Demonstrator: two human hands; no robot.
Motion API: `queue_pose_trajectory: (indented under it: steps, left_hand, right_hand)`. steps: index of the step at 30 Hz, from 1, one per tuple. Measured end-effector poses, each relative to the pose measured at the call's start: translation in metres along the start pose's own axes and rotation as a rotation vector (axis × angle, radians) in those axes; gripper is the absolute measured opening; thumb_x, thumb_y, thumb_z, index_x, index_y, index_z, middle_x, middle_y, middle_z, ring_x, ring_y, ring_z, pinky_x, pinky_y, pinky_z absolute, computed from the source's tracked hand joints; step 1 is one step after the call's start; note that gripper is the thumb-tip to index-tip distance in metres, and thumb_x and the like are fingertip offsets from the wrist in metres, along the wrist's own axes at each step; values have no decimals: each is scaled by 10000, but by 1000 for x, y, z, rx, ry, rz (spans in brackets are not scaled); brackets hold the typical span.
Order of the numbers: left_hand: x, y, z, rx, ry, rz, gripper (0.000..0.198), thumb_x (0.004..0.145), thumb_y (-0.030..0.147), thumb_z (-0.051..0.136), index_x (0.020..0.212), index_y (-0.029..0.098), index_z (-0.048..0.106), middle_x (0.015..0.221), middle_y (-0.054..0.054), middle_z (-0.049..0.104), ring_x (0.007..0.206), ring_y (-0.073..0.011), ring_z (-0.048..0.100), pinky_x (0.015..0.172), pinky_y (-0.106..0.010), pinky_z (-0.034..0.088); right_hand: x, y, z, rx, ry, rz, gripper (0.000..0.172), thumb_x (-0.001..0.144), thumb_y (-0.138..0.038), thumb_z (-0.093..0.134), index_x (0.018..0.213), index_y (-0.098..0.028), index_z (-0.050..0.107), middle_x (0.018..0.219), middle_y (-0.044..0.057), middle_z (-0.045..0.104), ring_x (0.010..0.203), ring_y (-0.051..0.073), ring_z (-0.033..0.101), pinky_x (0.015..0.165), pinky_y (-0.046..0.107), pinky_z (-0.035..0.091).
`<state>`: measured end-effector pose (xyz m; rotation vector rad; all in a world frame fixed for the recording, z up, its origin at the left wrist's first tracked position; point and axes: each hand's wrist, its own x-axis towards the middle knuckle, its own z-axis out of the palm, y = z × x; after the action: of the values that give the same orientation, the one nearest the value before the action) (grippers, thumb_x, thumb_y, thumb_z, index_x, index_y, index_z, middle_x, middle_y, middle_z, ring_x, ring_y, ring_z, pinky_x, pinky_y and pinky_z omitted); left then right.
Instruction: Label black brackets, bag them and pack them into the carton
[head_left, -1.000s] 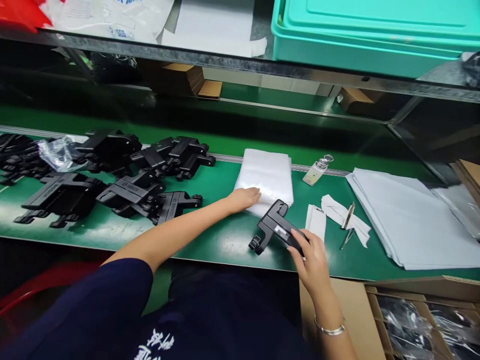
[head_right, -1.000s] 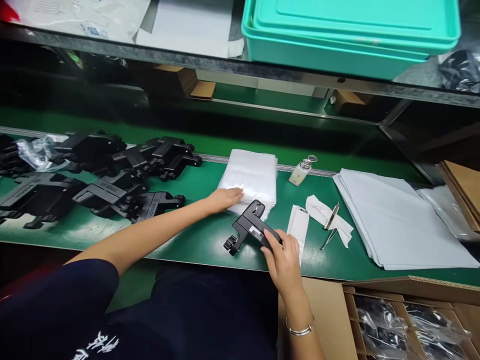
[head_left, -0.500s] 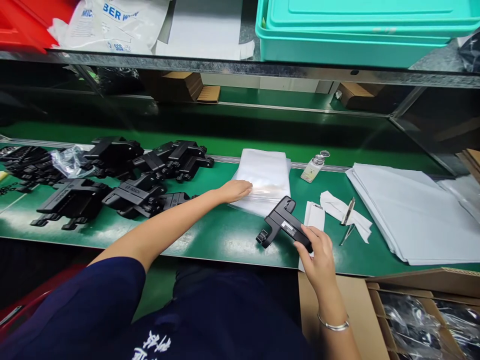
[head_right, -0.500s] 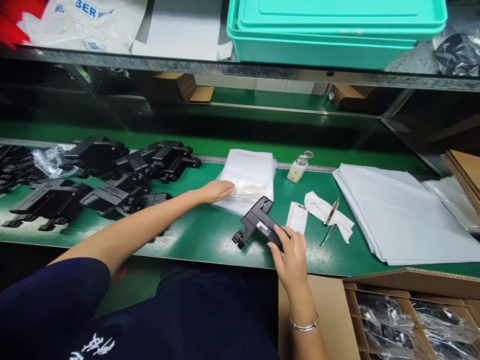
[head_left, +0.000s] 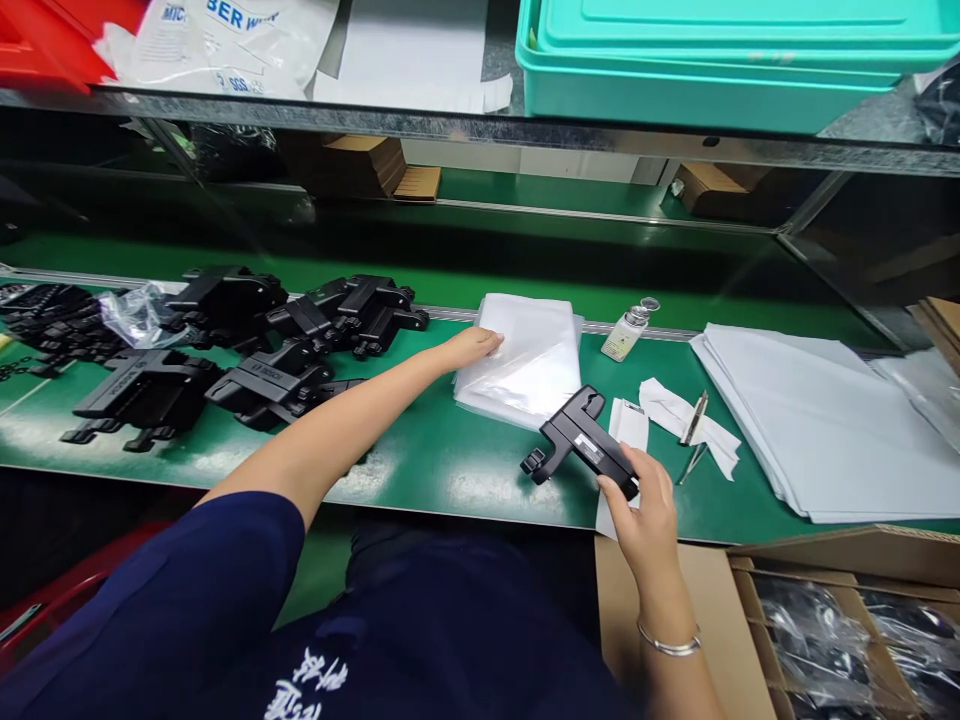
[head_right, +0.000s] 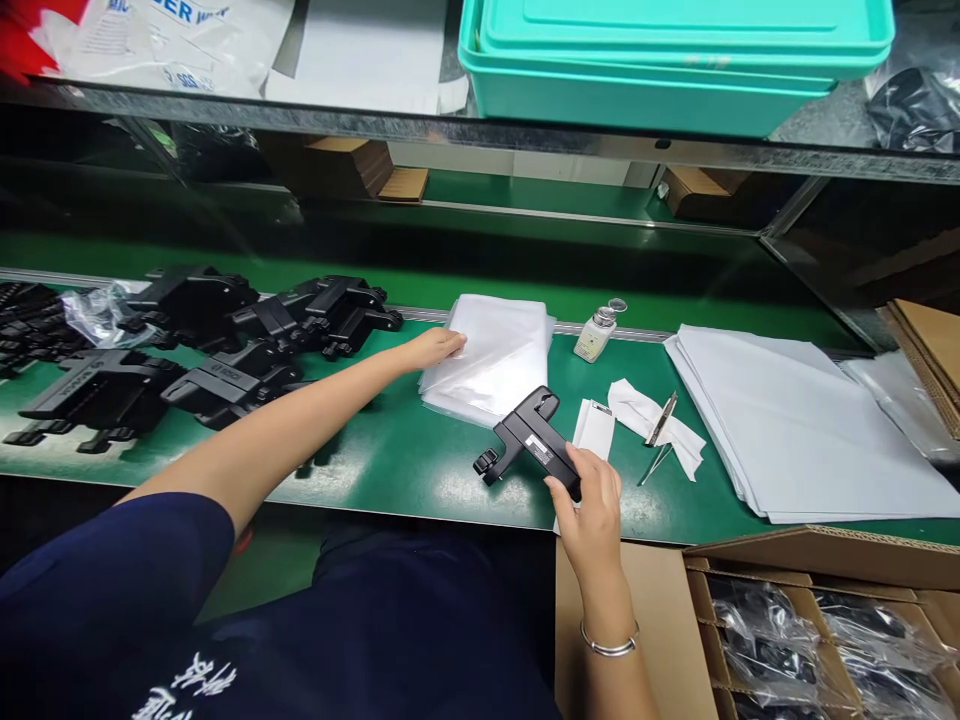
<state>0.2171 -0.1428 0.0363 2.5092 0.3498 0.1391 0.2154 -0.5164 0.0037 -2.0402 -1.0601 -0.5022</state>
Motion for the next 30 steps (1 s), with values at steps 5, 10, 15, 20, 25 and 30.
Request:
queue_pose_trajectory:
  steps: [5,10,15,20,25,30]
  left_hand:
    - [-18,13,-42,87,286,-29,238,873,230,394,771,162,598,815,-75,632,786,-200,572,690,-281,407]
    - [-92,39,-43,517,418,103,206,890,263,418,867,182,606,857,-92,639,836,-235,593,670,-301,400]
    - [-159,43,23,363,-375,33,130,831,322,541,770,208,562,756,-24,649,666,-198,605,540,-259,366]
    - [-173,52,48,-96,-265,-16,219,788,334,580,973,218,563,941,-25,656,837,-198,629,724,-291,489]
    - [-160,61,48,-236,69,71,196,908,282,426,1008,205,576,1000,-59,646,922,-190,616,824,-322,507]
    - [-172,38,61,16,-73,208,301,959,273,361,1124,170,591,1192,-132,616,1075,-234,605,884,-356,512]
  right_hand:
    - [-2,3,-1,-5,22,52,441,921,-321,583,1345,-268,471,1152,105,620,1055,272,587,909,485,480]
    - [-2,6,-2,-34,64,66,427,920,-335,579,1329,-259,484,1129,105,630,1028,270,606,885,477,496]
    - [-2,0,-2,-28,65,14,432,922,-285,578,1340,-259,471,1108,107,633,1037,272,601,881,483,502]
    - [2,-13,-2,21,29,-38,450,912,-236,580,1344,-286,466,1104,105,616,1019,272,605,861,493,509]
    - [7,-31,-2,65,-34,-129,482,899,-166,582,1336,-347,490,1113,87,581,984,249,595,853,486,492]
    - [9,-42,-11,24,-49,-197,440,875,-87,587,1211,-371,613,1142,77,536,1036,248,576,896,507,454]
